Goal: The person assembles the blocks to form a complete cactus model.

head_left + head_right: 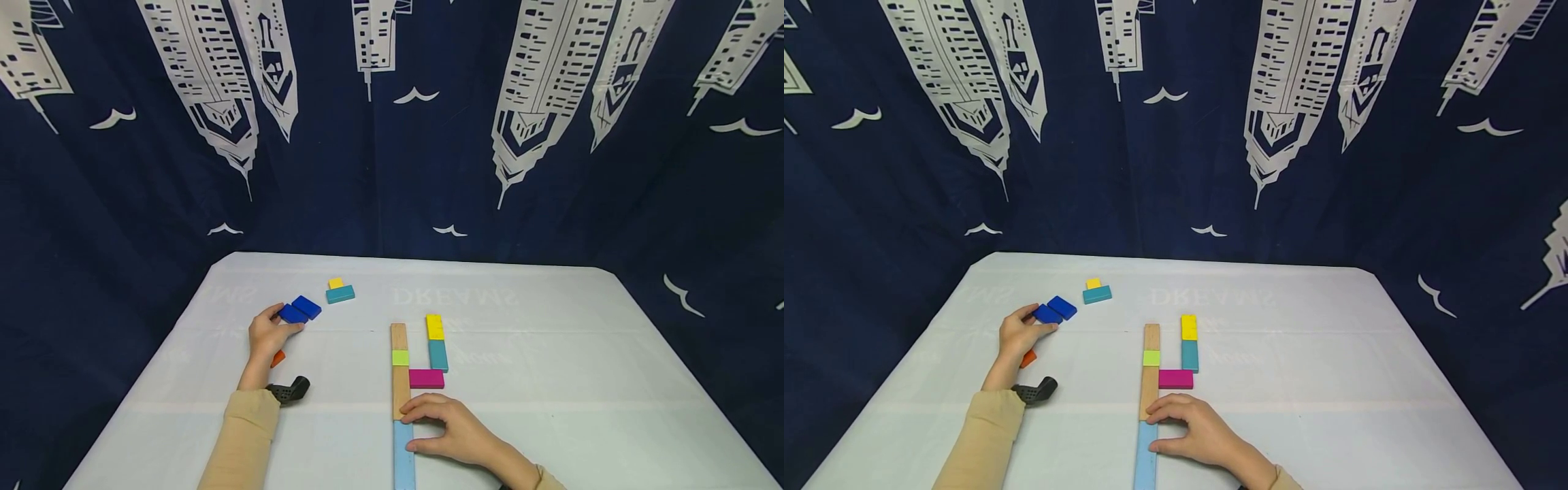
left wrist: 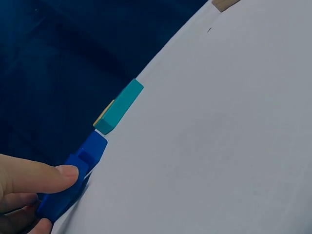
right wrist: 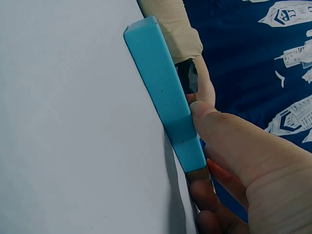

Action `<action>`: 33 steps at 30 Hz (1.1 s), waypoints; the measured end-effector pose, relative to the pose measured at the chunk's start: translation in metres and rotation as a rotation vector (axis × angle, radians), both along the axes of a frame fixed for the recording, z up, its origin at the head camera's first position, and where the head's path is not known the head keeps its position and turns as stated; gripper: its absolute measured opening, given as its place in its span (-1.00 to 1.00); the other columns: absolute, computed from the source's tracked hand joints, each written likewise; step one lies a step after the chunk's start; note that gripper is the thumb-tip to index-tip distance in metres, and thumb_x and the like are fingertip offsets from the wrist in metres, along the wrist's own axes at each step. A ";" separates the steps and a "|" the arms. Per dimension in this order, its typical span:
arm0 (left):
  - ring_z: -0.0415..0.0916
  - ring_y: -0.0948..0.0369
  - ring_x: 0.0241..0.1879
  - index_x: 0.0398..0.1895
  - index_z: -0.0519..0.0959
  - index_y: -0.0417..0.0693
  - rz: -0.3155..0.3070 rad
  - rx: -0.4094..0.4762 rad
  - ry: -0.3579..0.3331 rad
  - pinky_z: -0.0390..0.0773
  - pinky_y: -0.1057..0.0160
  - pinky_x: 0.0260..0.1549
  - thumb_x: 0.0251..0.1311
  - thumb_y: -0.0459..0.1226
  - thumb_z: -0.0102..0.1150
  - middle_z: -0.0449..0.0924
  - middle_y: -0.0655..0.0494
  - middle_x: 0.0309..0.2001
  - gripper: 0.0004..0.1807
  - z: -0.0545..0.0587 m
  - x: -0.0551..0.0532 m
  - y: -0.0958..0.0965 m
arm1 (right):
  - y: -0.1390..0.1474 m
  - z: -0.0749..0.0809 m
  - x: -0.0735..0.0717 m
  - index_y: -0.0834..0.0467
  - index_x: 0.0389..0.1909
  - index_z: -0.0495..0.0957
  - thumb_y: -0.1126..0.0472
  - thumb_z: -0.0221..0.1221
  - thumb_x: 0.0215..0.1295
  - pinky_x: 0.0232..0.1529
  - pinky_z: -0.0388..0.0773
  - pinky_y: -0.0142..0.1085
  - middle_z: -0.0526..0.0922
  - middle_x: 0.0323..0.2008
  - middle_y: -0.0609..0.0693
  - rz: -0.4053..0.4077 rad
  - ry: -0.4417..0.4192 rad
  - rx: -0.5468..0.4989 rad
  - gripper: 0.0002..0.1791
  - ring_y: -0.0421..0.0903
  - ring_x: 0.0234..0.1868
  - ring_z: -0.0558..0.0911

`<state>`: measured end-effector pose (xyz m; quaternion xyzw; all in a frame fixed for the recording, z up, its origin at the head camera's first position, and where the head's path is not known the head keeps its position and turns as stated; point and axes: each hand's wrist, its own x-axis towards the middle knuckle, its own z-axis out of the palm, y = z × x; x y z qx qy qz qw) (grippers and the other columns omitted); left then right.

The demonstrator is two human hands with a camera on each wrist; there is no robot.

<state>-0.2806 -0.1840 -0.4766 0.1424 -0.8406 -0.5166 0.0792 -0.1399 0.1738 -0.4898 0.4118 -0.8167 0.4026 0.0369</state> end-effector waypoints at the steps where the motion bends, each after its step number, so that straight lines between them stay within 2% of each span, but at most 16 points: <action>1: 0.28 -0.14 0.22 0.26 0.33 -0.31 0.000 -0.001 0.001 0.30 0.03 0.17 -0.05 -0.34 0.39 0.28 -0.31 0.26 -0.26 0.000 0.000 0.000 | 0.000 0.000 0.000 -0.03 -0.14 0.63 0.02 0.35 0.08 0.00 0.47 -0.29 0.59 -0.05 -0.18 -0.001 -0.002 0.002 -0.69 -0.22 -0.01 0.53; 5: 0.30 -0.14 0.21 0.25 0.35 -0.29 -0.021 -0.030 0.009 0.31 0.00 0.16 -0.05 -0.29 0.40 0.31 -0.30 0.24 -0.26 0.005 0.001 0.002 | -0.001 0.000 -0.001 -0.02 -0.14 0.63 0.02 0.35 0.08 0.00 0.47 -0.29 0.59 -0.05 -0.17 -0.001 0.002 0.006 -0.69 -0.22 -0.01 0.53; 10: 0.30 -0.15 0.21 0.24 0.37 -0.28 -0.079 -0.070 0.028 0.33 -0.01 0.14 -0.07 -0.25 0.41 0.31 -0.27 0.25 -0.26 0.018 0.005 0.008 | -0.001 0.000 -0.001 -0.02 -0.15 0.63 0.02 0.35 0.08 0.00 0.47 -0.28 0.60 -0.05 -0.17 0.003 0.012 0.005 -0.69 -0.22 -0.01 0.53; 13: 0.29 -0.14 0.22 0.25 0.36 -0.28 -0.129 -0.046 0.038 0.34 0.01 0.14 -0.07 -0.28 0.42 0.29 -0.27 0.27 -0.25 0.025 0.006 0.016 | -0.001 0.000 -0.002 -0.03 -0.14 0.63 0.01 0.35 0.08 0.00 0.47 -0.28 0.59 -0.05 -0.18 0.000 0.006 0.007 -0.69 -0.22 -0.01 0.53; 18: 0.32 -0.11 0.21 0.26 0.34 -0.27 -0.227 0.057 0.031 0.39 0.08 0.11 -0.09 -0.32 0.44 0.27 -0.29 0.26 -0.23 0.031 0.005 0.032 | 0.000 0.000 -0.001 -0.04 -0.14 0.63 0.01 0.35 0.08 0.00 0.47 -0.29 0.59 -0.05 -0.19 -0.006 0.003 0.008 -0.69 -0.22 -0.01 0.53; 23: 0.38 -0.06 0.17 0.25 0.37 -0.24 -0.328 0.143 0.035 0.43 0.16 0.06 -0.14 -0.32 0.47 0.32 -0.23 0.23 -0.21 0.033 -0.001 0.052 | 0.000 0.000 -0.001 -0.04 -0.14 0.63 0.01 0.34 0.09 0.01 0.47 -0.29 0.59 -0.05 -0.19 -0.009 -0.015 0.005 -0.70 -0.22 -0.01 0.53; 27: 0.41 -0.04 0.15 0.24 0.39 -0.20 -0.377 0.165 0.028 0.44 0.16 0.05 -0.14 -0.31 0.47 0.34 -0.16 0.24 -0.23 0.035 -0.007 0.065 | 0.000 0.000 -0.001 -0.05 -0.14 0.63 0.00 0.34 0.09 0.02 0.46 -0.29 0.59 -0.05 -0.20 -0.017 -0.046 0.011 -0.70 -0.22 -0.01 0.53; 33: 0.44 -0.07 0.12 0.20 0.42 -0.26 -0.444 0.164 0.045 0.45 0.12 0.04 -0.15 -0.40 0.45 0.40 -0.20 0.20 -0.27 0.035 -0.021 0.084 | -0.001 -0.001 -0.001 -0.06 -0.14 0.63 0.00 0.34 0.09 0.02 0.46 -0.29 0.59 -0.05 -0.21 -0.017 -0.052 0.013 -0.70 -0.22 0.00 0.53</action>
